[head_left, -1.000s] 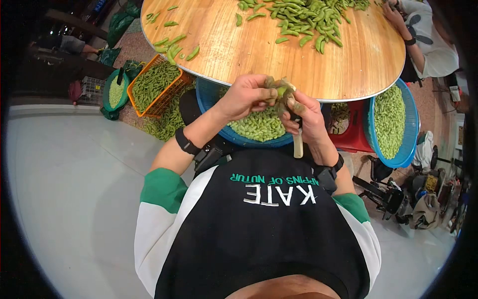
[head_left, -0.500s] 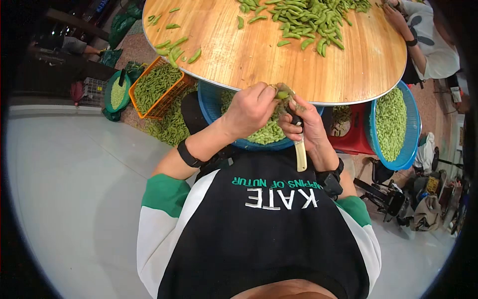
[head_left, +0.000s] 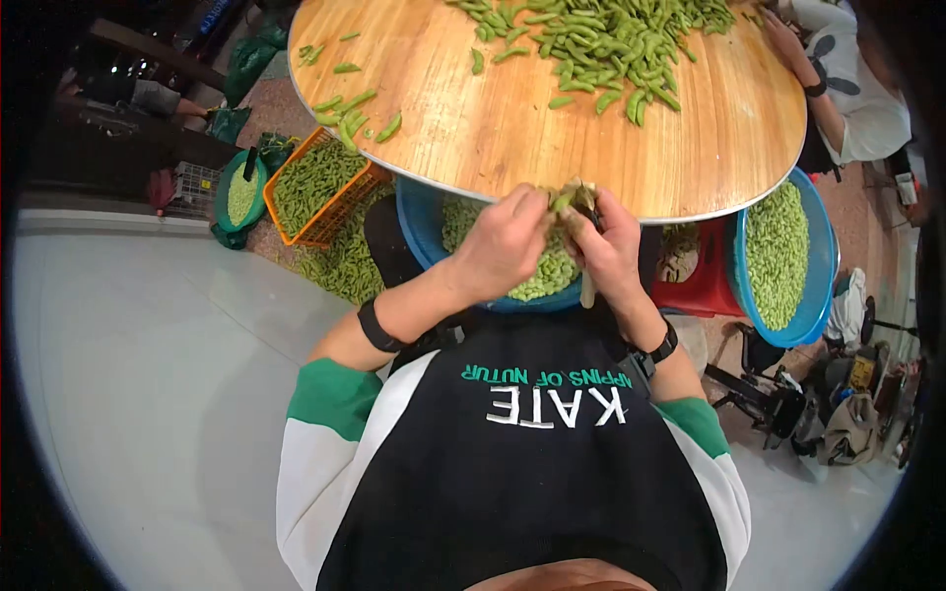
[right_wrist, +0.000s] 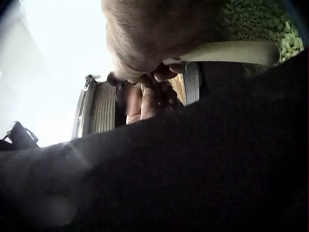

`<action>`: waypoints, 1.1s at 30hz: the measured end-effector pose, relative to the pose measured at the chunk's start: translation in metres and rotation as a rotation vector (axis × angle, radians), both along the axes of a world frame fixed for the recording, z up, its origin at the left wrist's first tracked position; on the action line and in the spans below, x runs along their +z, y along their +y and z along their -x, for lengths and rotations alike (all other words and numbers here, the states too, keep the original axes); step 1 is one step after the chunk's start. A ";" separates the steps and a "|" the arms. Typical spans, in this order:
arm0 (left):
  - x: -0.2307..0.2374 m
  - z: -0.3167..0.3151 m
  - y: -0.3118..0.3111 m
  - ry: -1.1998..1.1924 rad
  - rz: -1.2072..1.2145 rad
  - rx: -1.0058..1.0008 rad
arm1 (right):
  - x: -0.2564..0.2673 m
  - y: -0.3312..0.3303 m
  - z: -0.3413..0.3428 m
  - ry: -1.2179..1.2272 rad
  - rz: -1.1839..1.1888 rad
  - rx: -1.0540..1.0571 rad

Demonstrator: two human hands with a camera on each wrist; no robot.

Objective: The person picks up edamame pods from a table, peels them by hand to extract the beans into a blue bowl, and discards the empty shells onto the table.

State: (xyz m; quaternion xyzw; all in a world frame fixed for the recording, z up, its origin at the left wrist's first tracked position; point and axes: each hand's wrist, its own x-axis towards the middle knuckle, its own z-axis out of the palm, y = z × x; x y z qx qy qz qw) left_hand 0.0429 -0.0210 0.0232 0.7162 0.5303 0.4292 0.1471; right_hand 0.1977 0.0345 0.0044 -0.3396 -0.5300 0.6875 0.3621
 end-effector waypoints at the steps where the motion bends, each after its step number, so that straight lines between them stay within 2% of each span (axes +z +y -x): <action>1: 0.002 0.002 -0.003 0.023 -0.004 -0.026 | -0.003 0.001 -0.001 -0.073 -0.070 -0.010; 3: 0.009 0.011 -0.012 0.148 -0.014 -0.024 | -0.010 0.005 -0.002 -0.266 -0.298 -0.007; 4: 0.011 0.014 -0.016 0.187 -0.017 -0.014 | -0.009 0.004 0.000 -0.273 -0.349 -0.002; 7: 0.013 0.021 -0.025 0.153 0.001 0.003 | -0.008 -0.001 0.005 -0.188 -0.257 0.108; 9: 0.011 0.021 -0.025 0.080 0.066 0.017 | -0.010 -0.006 0.014 -0.106 -0.505 0.003; 11: 0.012 0.020 -0.023 0.011 0.126 0.026 | -0.007 -0.004 0.014 -0.095 -0.461 0.001; 13: 0.017 0.015 -0.017 0.080 0.023 0.014 | -0.002 -0.002 0.015 -0.103 -0.419 -0.040; 16: 0.017 0.015 -0.020 0.107 0.025 -0.053 | -0.003 0.002 0.005 -0.181 -0.402 -0.029; 20: 0.029 0.028 -0.021 0.189 0.042 -0.036 | 0.000 0.008 0.002 -0.262 -0.489 0.028; 21: 0.036 0.036 -0.020 0.061 0.110 0.039 | 0.003 0.010 0.002 -0.258 -0.500 -0.012; 22: 0.041 0.041 -0.019 -0.069 0.185 0.116 | -0.003 0.015 -0.001 -0.240 -0.388 0.038; 24: 0.051 0.042 -0.012 -0.279 0.322 0.189 | -0.002 0.014 0.001 -0.133 -0.406 0.049; 25: 0.045 0.041 -0.009 -0.291 0.293 0.169 | 0.000 0.010 0.007 -0.071 -0.399 0.036; 28: 0.035 0.032 -0.005 -0.171 0.177 0.101 | 0.006 0.008 0.018 -0.029 -0.442 -0.056; 29: 0.032 0.029 -0.005 -0.178 0.228 0.096 | 0.010 0.008 0.020 -0.034 -0.444 -0.060; 33: 0.033 0.022 -0.007 -0.036 0.188 0.066 | 0.012 0.009 0.019 -0.096 -0.403 0.002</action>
